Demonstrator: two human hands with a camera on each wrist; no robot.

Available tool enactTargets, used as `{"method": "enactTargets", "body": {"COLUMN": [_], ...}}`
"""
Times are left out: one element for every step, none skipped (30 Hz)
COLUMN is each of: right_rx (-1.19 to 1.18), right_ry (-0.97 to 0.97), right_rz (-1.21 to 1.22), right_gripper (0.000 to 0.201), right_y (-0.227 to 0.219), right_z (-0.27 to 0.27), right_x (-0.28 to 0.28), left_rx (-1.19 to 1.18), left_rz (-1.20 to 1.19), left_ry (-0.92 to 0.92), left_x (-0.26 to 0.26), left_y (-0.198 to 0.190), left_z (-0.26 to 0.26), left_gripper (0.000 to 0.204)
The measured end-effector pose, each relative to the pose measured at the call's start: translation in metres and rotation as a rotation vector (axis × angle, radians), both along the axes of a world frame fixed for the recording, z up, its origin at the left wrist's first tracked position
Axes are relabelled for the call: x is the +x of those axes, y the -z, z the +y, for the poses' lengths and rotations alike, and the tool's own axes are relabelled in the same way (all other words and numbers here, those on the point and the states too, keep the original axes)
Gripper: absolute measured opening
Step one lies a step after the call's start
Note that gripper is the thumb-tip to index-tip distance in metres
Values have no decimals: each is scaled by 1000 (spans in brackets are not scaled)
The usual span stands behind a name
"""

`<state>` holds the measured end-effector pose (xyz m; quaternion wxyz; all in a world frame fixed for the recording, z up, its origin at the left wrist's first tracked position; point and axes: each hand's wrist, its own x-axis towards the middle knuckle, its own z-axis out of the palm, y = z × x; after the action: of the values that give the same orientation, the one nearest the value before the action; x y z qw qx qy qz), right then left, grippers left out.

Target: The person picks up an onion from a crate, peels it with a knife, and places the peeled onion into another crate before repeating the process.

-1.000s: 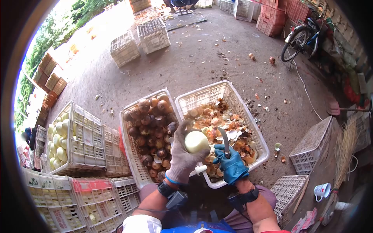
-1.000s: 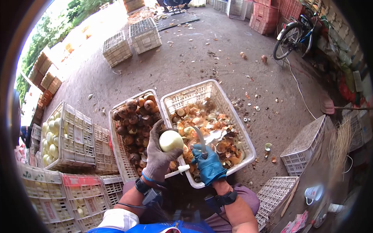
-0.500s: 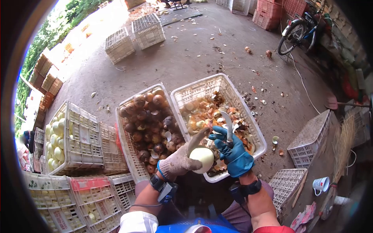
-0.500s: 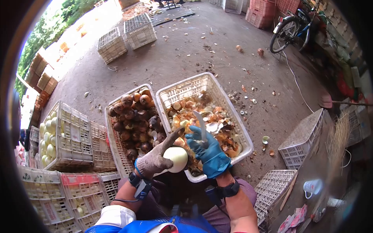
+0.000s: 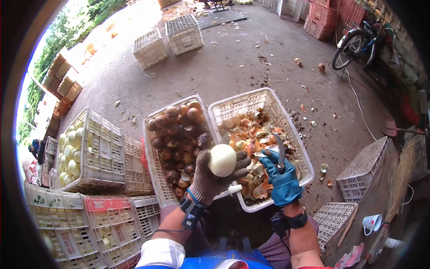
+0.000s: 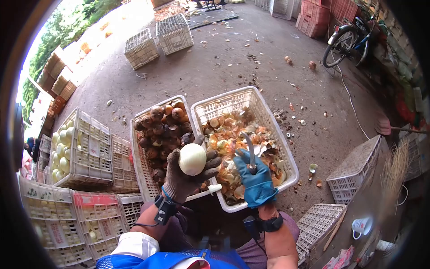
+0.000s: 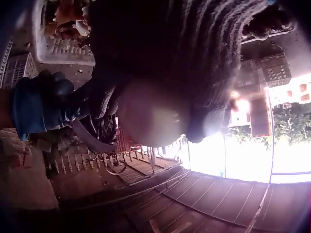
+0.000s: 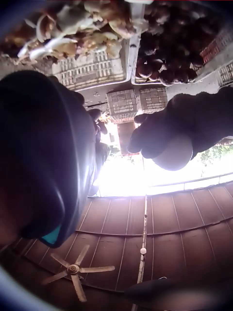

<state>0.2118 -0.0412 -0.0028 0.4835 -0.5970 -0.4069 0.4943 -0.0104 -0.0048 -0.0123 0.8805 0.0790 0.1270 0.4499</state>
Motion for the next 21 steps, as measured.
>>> {"method": "enactTargets", "body": {"right_rx": [30, 57, 85, 162, 65, 105, 33, -41, -116, -47, 142, 99, 52, -6, -63, -76, 45, -25, -96, -33, -45], "right_ry": [-12, -24, -44, -46, -32, -34, -48, -56, -60, -72, -58, -36, 0, 29, 60, 43, 19, 1, -15, -9, -8], "right_rz": [31, 62, 93, -49, -144, -285, -206, -129, -56, -16, -78, -36, 0, -40, -84, -138, -215, -189, -163, -178, -174], "right_gripper": [37, 37, 37, 34, 29, 24, 23, 23, 24, 25, 21, 18, 14, 11, 9, 7, 7, 8, 9, 11, 11], "right_y": [-6, -11, -14, -15, -3, 12, 3, -5, -13, 21, 61, 68, 62, 56, 46, 56, 86, 88, 93, 123, 126], "right_z": [-1, -3, -4, -5, -7, -6, -5, -4, -3, 2, 10, 13, 14, 14, 14, 17, 22, 24, 26, 32, 31], "right_x": [-4, -7, -9, -9, -5, 0, -5, -9, -13, -11, -3, 2, 0, -2, -6, -5, 4, 2, 2, 6, 4], "left_rx": [16, 29, -4, -24, -27, 7, 32, 261, 453, 276, 118, 33, -48, -22, -22, -97, -172, -149, -126, -94, -64], "left_rz": [8, 16, -29, -69, -99, 70, 241, 478, 738, 536, 314, 194, 66, -58, -15, 69, 153, 198, 242, 320, 398], "left_ry": [7, 15, 68, 97, 93, 58, -1, -55, -94, -84, -52, -118, -167, -198, -303, -449, -594, -665, -734, -876, -1017], "left_x": [0, 2, 5, 7, 2, 2, 6, 12, 15, 15, 13, 8, 1, -16, -34, -56, -80, -109, -141, -168, -195], "left_y": [0, 2, 10, 20, 24, 17, 12, 28, 45, 38, 28, 26, 23, 22, 23, 10, -7, -6, 1, -2, -9], "left_z": [0, -2, -4, -4, -5, -10, -14, -10, -5, -13, -17, -14, -11, -5, 2, 5, 5, 5, 7, 7, 5], "left_gripper": [98, 97, 95, 94, 92, 89, 86, 85, 85, 86, 87, 83, 79, 66, 51, 47, 44, 43, 41, 41, 41]}}
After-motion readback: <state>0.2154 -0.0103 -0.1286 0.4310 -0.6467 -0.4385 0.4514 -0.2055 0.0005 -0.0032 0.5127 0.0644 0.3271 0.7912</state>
